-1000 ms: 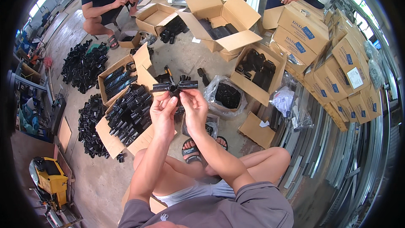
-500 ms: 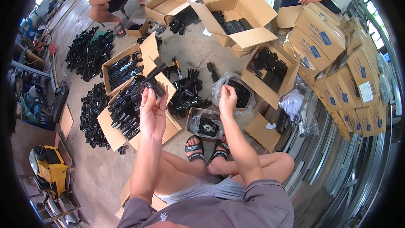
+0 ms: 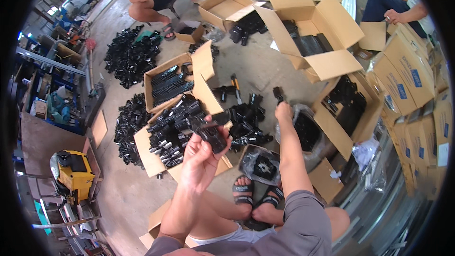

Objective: The person sits on the floor and assembles small black plastic components by hand. They pick up individual parts from a plastic bag and cardboard boxes, fit them together, and place the assembled units into a nearby box.

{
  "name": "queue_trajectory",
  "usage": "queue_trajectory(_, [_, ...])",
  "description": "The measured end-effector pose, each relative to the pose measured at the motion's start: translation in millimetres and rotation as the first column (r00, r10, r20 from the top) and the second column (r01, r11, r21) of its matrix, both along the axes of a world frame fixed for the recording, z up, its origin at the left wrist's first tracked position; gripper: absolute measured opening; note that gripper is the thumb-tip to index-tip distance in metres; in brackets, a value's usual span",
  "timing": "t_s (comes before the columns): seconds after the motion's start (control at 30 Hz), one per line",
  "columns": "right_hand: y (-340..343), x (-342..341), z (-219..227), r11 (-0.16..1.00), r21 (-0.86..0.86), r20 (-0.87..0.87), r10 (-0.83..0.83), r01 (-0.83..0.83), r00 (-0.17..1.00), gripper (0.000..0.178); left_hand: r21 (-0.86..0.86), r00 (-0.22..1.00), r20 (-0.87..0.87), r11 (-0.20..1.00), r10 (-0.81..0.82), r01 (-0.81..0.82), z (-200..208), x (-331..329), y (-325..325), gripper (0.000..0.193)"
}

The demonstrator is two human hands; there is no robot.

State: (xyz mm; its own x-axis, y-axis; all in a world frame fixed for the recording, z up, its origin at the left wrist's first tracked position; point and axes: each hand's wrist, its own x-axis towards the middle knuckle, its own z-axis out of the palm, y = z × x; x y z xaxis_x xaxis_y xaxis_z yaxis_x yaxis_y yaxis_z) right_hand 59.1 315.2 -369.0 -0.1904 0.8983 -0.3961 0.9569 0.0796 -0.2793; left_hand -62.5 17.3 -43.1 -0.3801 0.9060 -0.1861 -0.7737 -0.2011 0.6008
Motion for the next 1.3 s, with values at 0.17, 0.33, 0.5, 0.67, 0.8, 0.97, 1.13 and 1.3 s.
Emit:
queue_trajectory(0.17, [10,-13,-8,0.986,-0.076,0.106,-0.14,0.148,0.984,0.033,-0.159,0.997,-0.038,0.984,0.07,-0.076,-12,-2,4,0.064])
queue_trajectory(0.33, [25,-3,-3,0.971,-0.114,0.014,-0.21,0.21,0.978,0.037,-0.252,0.987,-0.13,0.96,0.092,-0.123,-4,2,7,0.062])
queue_trajectory(0.5, [20,-22,-3,0.959,-0.2,-0.02,-0.208,0.2,0.978,0.039,-0.27,0.962,-0.246,0.944,0.12,-0.187,3,4,-3,0.056])
queue_trajectory(0.67, [82,82,-44,0.502,-0.864,-0.476,-0.841,0.04,0.257,0.012,-0.204,0.969,-0.246,0.978,-0.003,-0.049,5,18,30,0.049])
queue_trajectory(0.8, [-62,26,126,0.703,-0.666,-0.741,-0.661,-0.249,0.114,0.028,-0.256,0.941,-0.336,0.957,0.041,-0.134,0,5,-2,0.053])
queue_trajectory(0.97, [-145,87,300,0.932,-0.167,-0.98,-0.121,-0.322,0.158,0.035,-0.277,0.876,-0.45,0.96,-0.173,0.048,7,18,-11,0.049])
queue_trajectory(1.13, [-189,118,377,0.837,0.361,-0.663,0.54,-0.411,0.518,0.032,-0.23,0.839,-0.476,0.958,-0.265,0.173,13,27,-21,0.046])
queue_trajectory(1.3, [-214,117,380,0.809,0.348,-0.608,0.58,-0.474,0.542,0.031,-0.226,0.797,-0.531,0.954,-0.289,0.195,7,31,-33,0.035])
